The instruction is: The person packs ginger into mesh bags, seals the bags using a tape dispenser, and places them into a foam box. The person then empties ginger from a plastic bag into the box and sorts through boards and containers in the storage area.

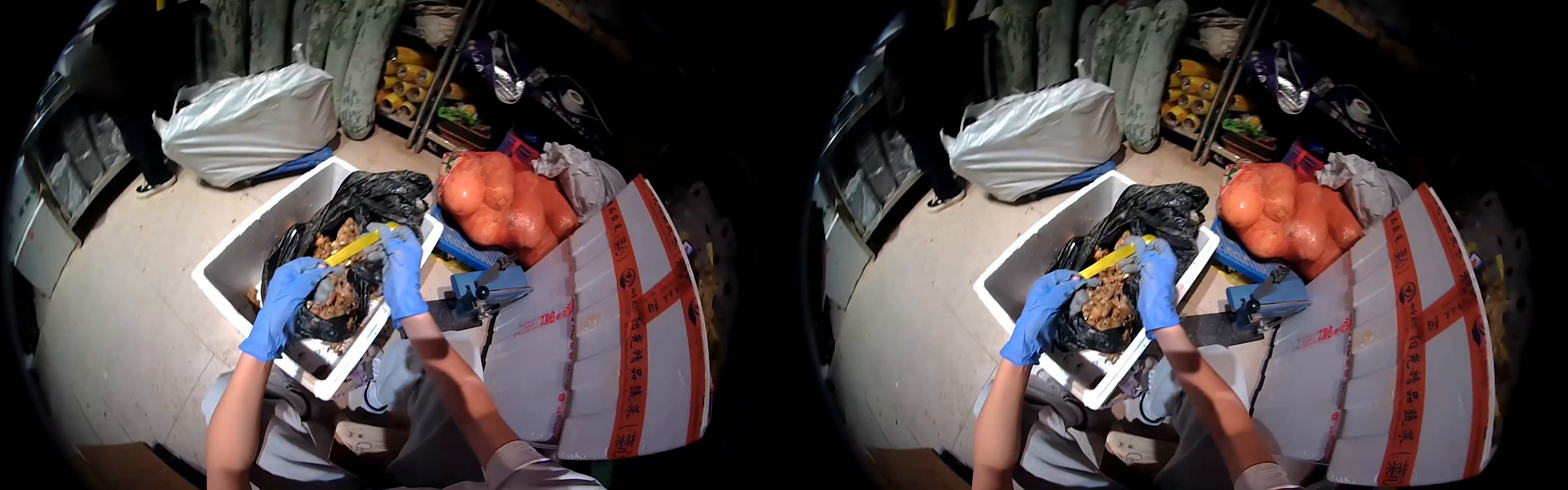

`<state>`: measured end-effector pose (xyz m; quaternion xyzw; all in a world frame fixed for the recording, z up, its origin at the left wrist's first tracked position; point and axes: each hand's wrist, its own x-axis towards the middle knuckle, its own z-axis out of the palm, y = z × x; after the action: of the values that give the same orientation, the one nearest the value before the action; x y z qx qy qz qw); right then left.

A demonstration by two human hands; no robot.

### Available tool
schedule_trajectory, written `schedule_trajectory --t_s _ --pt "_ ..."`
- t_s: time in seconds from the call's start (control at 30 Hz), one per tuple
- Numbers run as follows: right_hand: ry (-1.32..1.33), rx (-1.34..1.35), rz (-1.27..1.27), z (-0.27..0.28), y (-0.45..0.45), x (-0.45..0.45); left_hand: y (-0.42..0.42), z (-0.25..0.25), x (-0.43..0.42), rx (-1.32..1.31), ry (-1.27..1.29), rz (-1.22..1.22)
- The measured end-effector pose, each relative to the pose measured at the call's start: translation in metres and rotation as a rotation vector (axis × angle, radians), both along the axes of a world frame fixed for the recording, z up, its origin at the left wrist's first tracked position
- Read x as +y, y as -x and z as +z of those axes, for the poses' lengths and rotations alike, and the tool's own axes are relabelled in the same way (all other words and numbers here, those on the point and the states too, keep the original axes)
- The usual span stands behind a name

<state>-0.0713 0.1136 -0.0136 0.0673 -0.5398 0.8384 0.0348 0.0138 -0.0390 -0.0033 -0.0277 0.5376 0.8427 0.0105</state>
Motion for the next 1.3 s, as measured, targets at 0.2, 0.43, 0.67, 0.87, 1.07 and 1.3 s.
schedule_trajectory --t_s 0.2,0.43,0.67,0.87,1.07,1.3 --pt "-0.353 -0.387 0.162 0.004 -0.006 0.014 0.012 0.001 -0.003 0.047 0.035 0.411" --pt "-0.348 0.282 0.333 0.008 -0.004 -0.006 0.02 -0.004 0.017 0.108 0.266 0.2" --pt "-0.464 -0.121 0.592 0.027 -0.01 0.002 0.026 -0.013 0.018 -0.006 0.058 0.225" --pt "-0.376 0.008 0.435 0.007 0.001 0.009 0.036 -0.011 0.03 0.013 0.298 0.186" --pt "-0.313 -0.119 0.408 0.013 0.004 0.012 0.033 -0.013 0.041 0.079 0.073 0.191" --pt "-0.407 -0.086 0.404 0.012 0.002 0.013 0.036 -0.009 0.039 0.007 0.19 0.193"
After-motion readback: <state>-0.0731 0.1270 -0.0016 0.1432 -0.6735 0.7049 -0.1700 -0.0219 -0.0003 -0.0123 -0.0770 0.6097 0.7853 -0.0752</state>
